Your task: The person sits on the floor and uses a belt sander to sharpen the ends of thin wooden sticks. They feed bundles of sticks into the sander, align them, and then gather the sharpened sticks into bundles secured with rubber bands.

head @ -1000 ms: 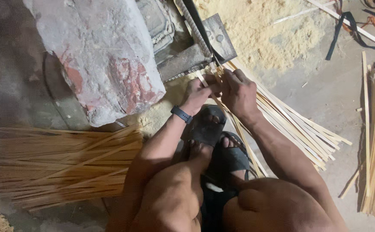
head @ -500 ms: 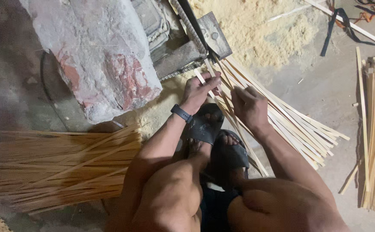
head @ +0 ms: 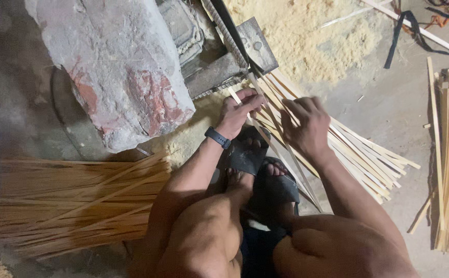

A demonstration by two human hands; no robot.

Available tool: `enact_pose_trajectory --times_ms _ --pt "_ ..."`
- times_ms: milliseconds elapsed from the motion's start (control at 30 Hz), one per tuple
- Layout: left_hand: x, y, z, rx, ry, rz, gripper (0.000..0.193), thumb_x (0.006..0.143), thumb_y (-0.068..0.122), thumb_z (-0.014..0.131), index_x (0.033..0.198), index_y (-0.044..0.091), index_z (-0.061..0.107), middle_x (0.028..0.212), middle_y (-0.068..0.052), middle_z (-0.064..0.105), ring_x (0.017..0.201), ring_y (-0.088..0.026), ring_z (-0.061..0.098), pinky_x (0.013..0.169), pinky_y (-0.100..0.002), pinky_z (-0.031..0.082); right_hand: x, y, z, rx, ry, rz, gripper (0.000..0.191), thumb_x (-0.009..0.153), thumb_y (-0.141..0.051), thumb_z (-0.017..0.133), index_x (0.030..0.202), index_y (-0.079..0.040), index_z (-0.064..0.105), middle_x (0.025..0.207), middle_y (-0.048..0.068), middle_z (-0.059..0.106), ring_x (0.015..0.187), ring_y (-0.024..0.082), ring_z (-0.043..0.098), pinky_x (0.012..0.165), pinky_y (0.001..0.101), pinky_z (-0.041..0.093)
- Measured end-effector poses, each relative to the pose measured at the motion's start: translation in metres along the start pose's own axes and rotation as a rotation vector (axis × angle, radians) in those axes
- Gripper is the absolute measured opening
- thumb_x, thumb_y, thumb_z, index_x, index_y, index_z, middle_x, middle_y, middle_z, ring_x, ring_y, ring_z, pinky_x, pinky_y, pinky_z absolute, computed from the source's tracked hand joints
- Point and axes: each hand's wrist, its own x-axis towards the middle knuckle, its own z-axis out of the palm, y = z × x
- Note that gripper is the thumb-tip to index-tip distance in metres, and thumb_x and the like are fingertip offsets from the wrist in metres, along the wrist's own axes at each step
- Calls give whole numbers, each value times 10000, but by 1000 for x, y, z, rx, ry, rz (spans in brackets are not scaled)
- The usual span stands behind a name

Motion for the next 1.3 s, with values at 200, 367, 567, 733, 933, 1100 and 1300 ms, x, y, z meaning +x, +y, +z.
enact_pose_trajectory --times_ms 200,367,567,733,933,1100,1300 --pt "-3 3 17 -98 15 -44 240 930 174 744 1121 40 685 967 -36 725 805 -119 684 633 -258 516 -28 -1 4 223 -102 227 91 970 -31 687 1046 -1 725 757 154 626 593 286 638 541 393 485" --pt "-1 -5 -1 96 -12 -15 297 923 36 634 1214 89 596 1096 -32 708 927 -119 643 734 -283 557 3 5 37 115 -26 94 82 948 6 674 1014 -10 719 815 197 636 653 392 642 565 456 498" --pt "-8 1 -18 25 -174 -7 189 1008 64 648 1189 23 686 1102 -61 722 972 -150 702 832 -315 614 32 -4 40 76 -26 40 81 931 7 662 993 -29 700 843 206 638 714 416 650 606 475 508" --pt "-8 10 1 -30 -183 27 232 952 81 744 1171 15 711 1104 -87 745 965 -158 723 847 -313 639 -3 -7 -12 8 53 -105 180 843 -21 654 1018 20 661 833 216 621 681 407 619 602 468 506" --pt "5 14 24 -197 -207 24 215 984 126 741 1158 3 709 1069 -98 738 951 -161 729 839 -330 649 -33 -2 -6 109 -69 154 95 933 -43 707 1029 -42 708 805 153 603 639 358 631 573 438 502" --pt "3 14 18 -41 15 -111 253 972 207 718 1135 13 710 990 -88 751 828 -172 733 681 -313 616 -7 7 30 6 -22 104 56 936 -27 708 953 -61 666 808 146 611 638 367 633 569 464 498" --pt "-4 -8 19 51 88 -187 328 965 306 690 1119 19 728 988 -71 752 806 -165 734 612 -321 625 13 10 40 34 -37 10 190 873 -70 736 1045 -59 654 856 163 627 705 396 650 584 477 502"
